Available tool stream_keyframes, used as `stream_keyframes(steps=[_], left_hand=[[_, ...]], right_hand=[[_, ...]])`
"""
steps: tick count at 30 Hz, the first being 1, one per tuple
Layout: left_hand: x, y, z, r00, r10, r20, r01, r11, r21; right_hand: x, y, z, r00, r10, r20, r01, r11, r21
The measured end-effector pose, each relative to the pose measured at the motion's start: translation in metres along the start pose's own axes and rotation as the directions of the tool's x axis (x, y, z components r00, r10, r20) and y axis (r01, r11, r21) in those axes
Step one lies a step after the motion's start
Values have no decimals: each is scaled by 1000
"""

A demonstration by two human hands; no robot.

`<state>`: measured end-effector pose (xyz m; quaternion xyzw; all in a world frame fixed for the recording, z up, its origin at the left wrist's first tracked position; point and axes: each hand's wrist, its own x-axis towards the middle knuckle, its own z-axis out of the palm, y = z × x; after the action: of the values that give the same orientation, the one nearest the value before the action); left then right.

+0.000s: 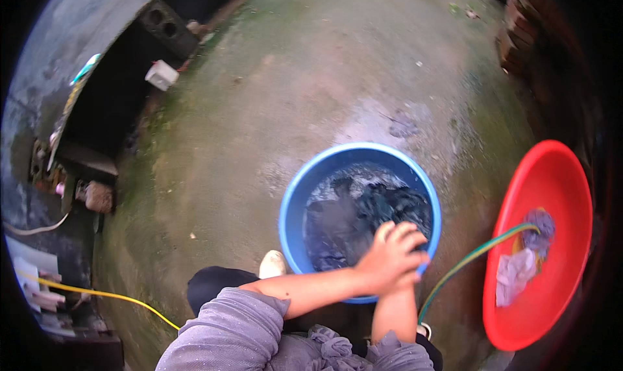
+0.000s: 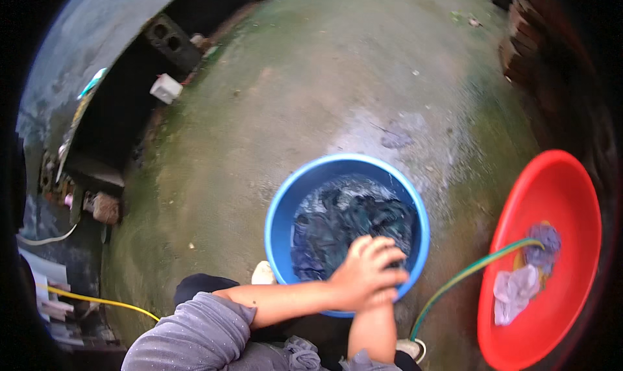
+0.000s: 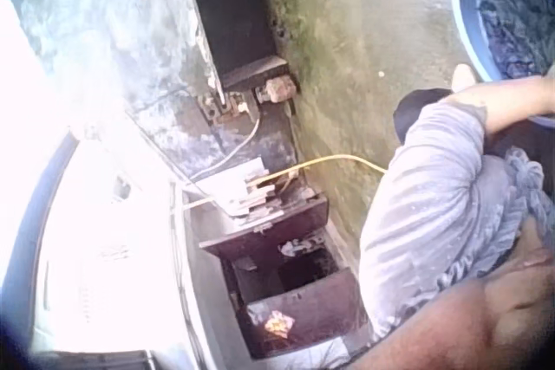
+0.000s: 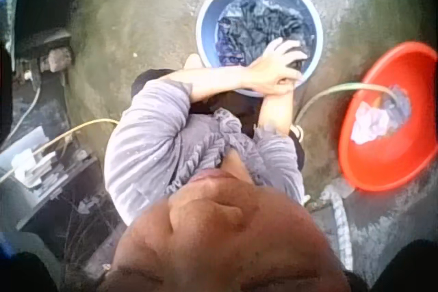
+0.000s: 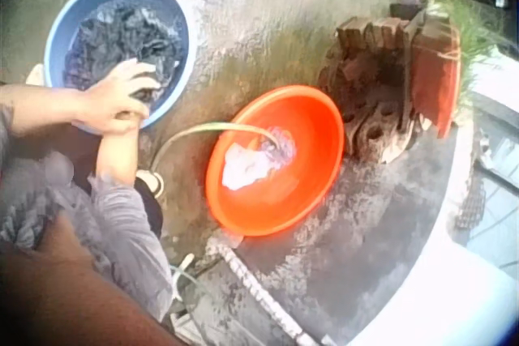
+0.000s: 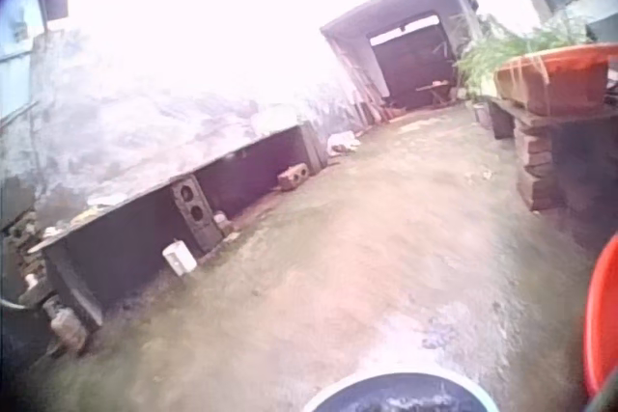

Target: The person washes dark-colored clothes by hand in a blue basin, rinses them with a hose, and transfers them to a red basin. The person repeatedly scrubs, wrings, and rinses the garments.

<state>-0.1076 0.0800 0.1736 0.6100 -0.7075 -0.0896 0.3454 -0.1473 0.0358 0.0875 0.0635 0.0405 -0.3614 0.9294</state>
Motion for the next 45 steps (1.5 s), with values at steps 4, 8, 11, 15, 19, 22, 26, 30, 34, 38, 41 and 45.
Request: stream_keyframes(steps=[4, 8, 11, 15, 19, 22, 26, 30, 34, 38, 41, 45], left_hand=[[28, -68, 1, 951, -301, 64, 301, 954, 11], [46, -94, -27, 765, -644, -4, 633, 751, 189], [24, -55, -12, 968, -249, -3, 249, 968, -43], [-8, 1, -5, 975, -79, 209, 68, 996, 58], [27, -52, -2, 978, -200, 65, 191, 974, 122], [36, -100, -20, 786, -601, -142, 607, 795, -9], [-20, -161, -55, 554, -781, 289, 832, 517, -201], [12, -136, -74, 427, -725, 541, 904, 329, -273], [10, -127, -62, 404, -671, 622, 887, 453, -87], [20, -93, -64, 668, -661, 342, 732, 667, -141], [11, -58, -73, 917, -317, 244, 334, 942, -33], [-1, -16, -73, 933, -69, 352, 35, 994, 102]], right_hand=[[3, 26, -5, 957, -55, -284, 50, 998, -24], [4, 45, 16, 869, -119, -481, 52, 987, -150], [7, 23, -25, 972, -55, -228, 23, 990, -142], [-8, 11, -23, 989, -8, 146, 1, 999, 48], [13, 31, -26, 975, -205, -81, 176, 945, -275], [3, 30, -10, 944, -37, -329, -13, 989, -148], [2, 36, 39, 921, -198, -335, -15, 843, -537], [0, 46, 17, 948, -293, 124, 75, -174, -982], [-6, 54, 17, 984, 143, -104, -96, -65, -993], [1, 25, -25, 929, 285, -236, -316, 943, -105], [1, 11, -24, 640, 34, -768, -67, 998, -11], [12, -10, 3, 974, 12, -225, -9, 1000, 14]])
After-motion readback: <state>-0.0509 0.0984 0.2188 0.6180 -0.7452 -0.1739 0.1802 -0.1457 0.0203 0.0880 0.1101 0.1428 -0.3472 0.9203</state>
